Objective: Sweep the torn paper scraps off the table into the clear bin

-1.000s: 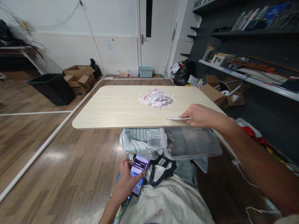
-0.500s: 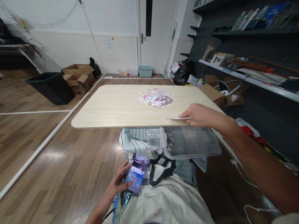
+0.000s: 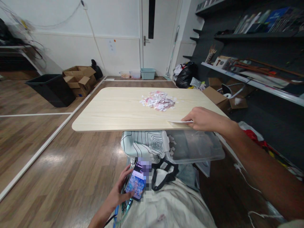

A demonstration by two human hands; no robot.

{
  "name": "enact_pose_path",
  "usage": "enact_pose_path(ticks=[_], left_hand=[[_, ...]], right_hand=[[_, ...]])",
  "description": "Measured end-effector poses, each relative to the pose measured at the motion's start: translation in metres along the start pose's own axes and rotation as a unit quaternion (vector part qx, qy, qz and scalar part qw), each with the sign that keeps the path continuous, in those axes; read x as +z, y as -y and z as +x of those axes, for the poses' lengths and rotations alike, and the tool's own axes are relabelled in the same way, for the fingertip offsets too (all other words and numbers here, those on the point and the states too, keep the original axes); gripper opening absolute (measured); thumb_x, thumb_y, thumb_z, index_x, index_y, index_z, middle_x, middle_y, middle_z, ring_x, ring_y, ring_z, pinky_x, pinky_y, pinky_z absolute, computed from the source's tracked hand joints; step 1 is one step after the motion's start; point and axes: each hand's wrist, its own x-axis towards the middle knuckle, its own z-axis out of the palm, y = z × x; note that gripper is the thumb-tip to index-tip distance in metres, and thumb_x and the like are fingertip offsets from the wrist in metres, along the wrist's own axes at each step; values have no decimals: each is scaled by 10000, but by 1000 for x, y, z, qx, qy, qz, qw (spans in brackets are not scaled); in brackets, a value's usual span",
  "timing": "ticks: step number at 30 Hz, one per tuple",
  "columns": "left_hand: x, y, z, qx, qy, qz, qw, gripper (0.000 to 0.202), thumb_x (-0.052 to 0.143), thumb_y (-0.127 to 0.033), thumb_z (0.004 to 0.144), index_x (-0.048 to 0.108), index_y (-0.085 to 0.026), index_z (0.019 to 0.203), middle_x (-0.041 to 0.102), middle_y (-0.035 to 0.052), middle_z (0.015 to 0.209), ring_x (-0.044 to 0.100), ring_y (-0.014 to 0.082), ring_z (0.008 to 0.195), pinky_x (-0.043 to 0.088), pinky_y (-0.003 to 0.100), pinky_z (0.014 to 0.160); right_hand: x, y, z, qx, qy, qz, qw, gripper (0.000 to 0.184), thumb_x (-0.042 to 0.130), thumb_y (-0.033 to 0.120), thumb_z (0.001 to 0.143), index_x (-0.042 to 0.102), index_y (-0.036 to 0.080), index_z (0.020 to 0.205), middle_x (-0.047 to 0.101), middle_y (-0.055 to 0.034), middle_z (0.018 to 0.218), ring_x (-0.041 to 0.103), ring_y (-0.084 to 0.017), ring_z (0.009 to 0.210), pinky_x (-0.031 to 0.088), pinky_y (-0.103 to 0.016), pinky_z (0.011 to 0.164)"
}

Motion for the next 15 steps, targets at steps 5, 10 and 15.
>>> enact_pose_path(ticks=[5, 10, 15], left_hand=[[2, -1, 0, 0, -10, -2, 1000, 1036, 1119, -779, 673, 865, -264, 1535, 475, 241, 1966, 295, 566, 1904, 267, 676, 1548], [1, 2, 0, 8, -11, 12, 1000, 1010, 1108, -788, 692, 858, -291, 1536, 497, 217, 1959, 292, 550, 1909, 289, 659, 1545], [1, 8, 2, 13, -12, 3, 1000, 984, 1117, -757, 711, 858, -283, 1533, 482, 229, 1963, 294, 557, 1907, 289, 668, 1544]], right_hand=[[-3, 5, 0, 18, 14, -2, 1000, 198, 794, 322, 936, 975, 244, 955, 796, -82, 679, 668, -229, 690, 332, -377, 728], [-1, 3, 0, 18, 11, -9, 1000, 199, 798, 314, 941, 982, 253, 983, 809, -72, 697, 698, -238, 711, 327, -379, 735], [-1, 2, 0, 19, 12, -11, 1000, 202, 810, 308, 933, 994, 258, 1000, 817, -78, 707, 715, -242, 732, 346, -379, 747]])
